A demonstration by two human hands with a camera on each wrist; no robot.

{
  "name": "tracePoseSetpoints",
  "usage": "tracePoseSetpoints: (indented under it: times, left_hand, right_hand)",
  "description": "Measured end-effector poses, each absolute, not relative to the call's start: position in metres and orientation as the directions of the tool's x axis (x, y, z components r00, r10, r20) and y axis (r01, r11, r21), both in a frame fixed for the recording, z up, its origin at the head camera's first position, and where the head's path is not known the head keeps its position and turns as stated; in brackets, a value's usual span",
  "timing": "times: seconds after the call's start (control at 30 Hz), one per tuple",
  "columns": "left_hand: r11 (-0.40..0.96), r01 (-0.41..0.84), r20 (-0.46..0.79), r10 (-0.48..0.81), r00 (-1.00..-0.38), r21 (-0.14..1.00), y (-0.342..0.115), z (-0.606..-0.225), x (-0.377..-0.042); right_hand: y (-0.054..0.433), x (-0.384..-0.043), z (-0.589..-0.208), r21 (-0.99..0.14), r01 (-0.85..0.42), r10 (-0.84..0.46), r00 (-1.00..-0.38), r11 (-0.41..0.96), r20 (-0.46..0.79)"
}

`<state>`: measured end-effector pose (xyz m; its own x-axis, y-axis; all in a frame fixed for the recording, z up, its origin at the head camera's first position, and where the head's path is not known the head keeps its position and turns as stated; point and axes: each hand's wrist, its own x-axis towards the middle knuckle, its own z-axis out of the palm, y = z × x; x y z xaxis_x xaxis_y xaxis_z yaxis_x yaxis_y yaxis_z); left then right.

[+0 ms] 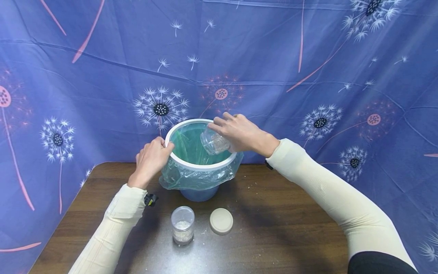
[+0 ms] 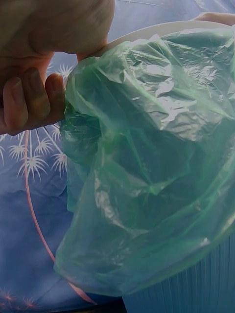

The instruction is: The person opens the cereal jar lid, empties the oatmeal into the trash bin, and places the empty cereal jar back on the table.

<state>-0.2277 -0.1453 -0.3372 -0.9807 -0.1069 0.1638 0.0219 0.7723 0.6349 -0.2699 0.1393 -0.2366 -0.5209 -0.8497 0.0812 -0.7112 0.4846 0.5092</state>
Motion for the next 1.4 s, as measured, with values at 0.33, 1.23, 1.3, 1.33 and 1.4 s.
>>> tracePoseSetpoints:
  times: [0.33, 1.23, 1.3, 1.33, 1.4]
  left_hand:
    - [0.772, 0.021, 0.165, -0.109, -0.98, 0.635, -0.1453, -0.3373, -0.2272]
    - [0.775, 0.023, 0.176, -0.115, -0.978, 0.632, -0.1446, -0.3368, -0.2275]
    - [0.775, 0.022, 0.174, -0.114, -0.978, 0.632, -0.1446, -0.3367, -0.2274]
    - [0.775, 0.022, 0.174, -0.114, -0.978, 0.632, -0.1445, -0.3367, -0.2274]
    - [0.775, 0.021, 0.172, -0.114, -0.978, 0.632, -0.1445, -0.3365, -0.2273]
  right_hand:
    - [0.1389, -0.2693, -0.2359, 0.524, -0.708, -0.855, -0.513, 0.474, 0.081]
    - [0.1374, -0.2723, -0.2358, 0.557, -0.699, -0.864, -0.498, 0.449, 0.071]
    - [0.1369, -0.2724, -0.2354, 0.556, -0.699, -0.862, -0.503, 0.449, 0.064]
    - [0.1366, -0.2723, -0.2353, 0.555, -0.7, -0.861, -0.504, 0.45, 0.062]
    - [0.1363, -0.2723, -0.235, 0.554, -0.701, -0.861, -0.505, 0.45, 0.06]
